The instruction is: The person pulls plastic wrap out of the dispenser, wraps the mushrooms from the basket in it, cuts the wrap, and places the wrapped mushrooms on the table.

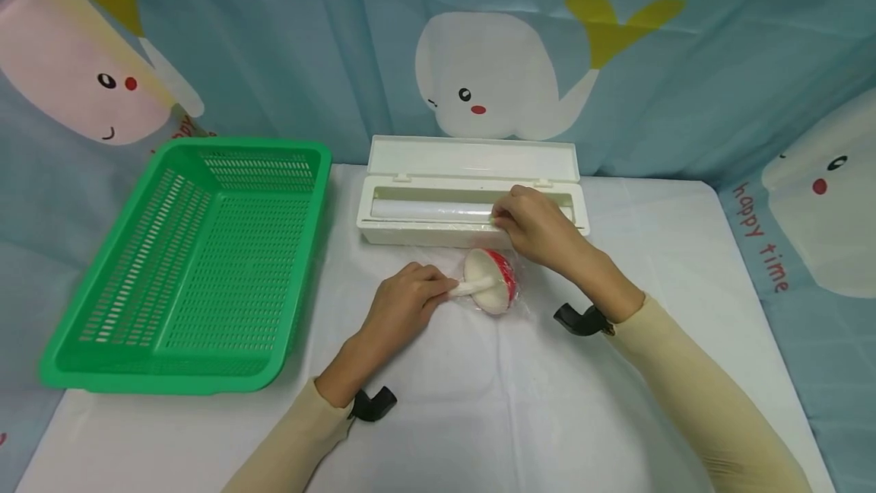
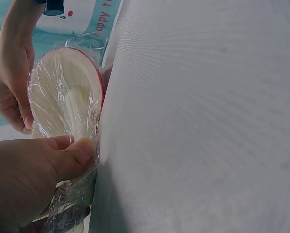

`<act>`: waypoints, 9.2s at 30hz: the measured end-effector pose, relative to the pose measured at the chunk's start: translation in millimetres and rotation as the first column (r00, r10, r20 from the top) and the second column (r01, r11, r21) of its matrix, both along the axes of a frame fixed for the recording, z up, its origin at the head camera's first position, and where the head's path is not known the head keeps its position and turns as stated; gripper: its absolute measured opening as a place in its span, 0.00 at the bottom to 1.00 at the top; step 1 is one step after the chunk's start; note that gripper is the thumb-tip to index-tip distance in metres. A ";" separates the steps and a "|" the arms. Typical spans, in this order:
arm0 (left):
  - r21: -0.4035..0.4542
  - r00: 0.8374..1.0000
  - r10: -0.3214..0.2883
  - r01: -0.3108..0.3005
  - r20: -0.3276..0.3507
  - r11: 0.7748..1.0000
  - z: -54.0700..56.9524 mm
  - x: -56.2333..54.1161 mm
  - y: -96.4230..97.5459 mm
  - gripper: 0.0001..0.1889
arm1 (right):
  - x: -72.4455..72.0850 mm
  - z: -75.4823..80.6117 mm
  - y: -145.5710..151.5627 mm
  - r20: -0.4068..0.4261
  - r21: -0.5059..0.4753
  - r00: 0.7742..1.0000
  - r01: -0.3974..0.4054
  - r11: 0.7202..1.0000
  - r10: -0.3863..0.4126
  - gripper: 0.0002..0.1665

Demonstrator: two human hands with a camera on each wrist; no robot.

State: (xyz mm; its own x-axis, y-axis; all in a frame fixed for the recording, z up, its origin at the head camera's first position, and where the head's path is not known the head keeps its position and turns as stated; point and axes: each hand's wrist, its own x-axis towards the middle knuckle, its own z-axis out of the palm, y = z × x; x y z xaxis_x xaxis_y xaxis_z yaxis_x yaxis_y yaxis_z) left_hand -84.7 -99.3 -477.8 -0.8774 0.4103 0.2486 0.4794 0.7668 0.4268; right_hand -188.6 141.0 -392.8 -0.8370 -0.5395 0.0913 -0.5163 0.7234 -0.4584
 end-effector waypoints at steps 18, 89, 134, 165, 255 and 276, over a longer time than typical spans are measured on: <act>-0.028 1.000 0.015 -0.015 0.004 1.000 1.8 1.1 -0.2 0.14 | -7.6 5.7 -19.0 0.025 0.006 0.997 -0.069 0.998 0.069 0.04; -0.042 0.999 -0.010 0.008 -0.034 0.999 2.4 3.1 5.5 0.12 | -0.4 -4.4 -115.0 -0.063 0.008 0.983 -0.173 0.985 0.173 0.08; -0.031 0.997 0.036 -0.038 -0.074 0.999 -3.6 3.9 5.0 0.04 | 6.4 -15.5 -155.5 -0.272 -0.001 0.952 -0.150 0.989 0.144 0.10; -0.045 0.993 0.008 -0.013 -0.120 0.999 3.5 3.5 7.6 0.06 | 17.4 9.4 -127.8 -0.268 -0.019 0.951 -0.167 0.986 0.156 0.17; 0.042 0.983 0.088 -0.082 -0.163 0.996 10.3 31.0 -2.4 0.23 | 113.1 -72.7 16.0 0.010 -0.289 1.000 0.028 0.957 -0.026 0.56; -0.040 0.969 0.133 -0.144 -0.210 0.989 42.2 22.2 30.6 0.26 | 108.8 -18.8 7.6 0.008 -0.454 0.972 0.213 0.865 -0.235 0.43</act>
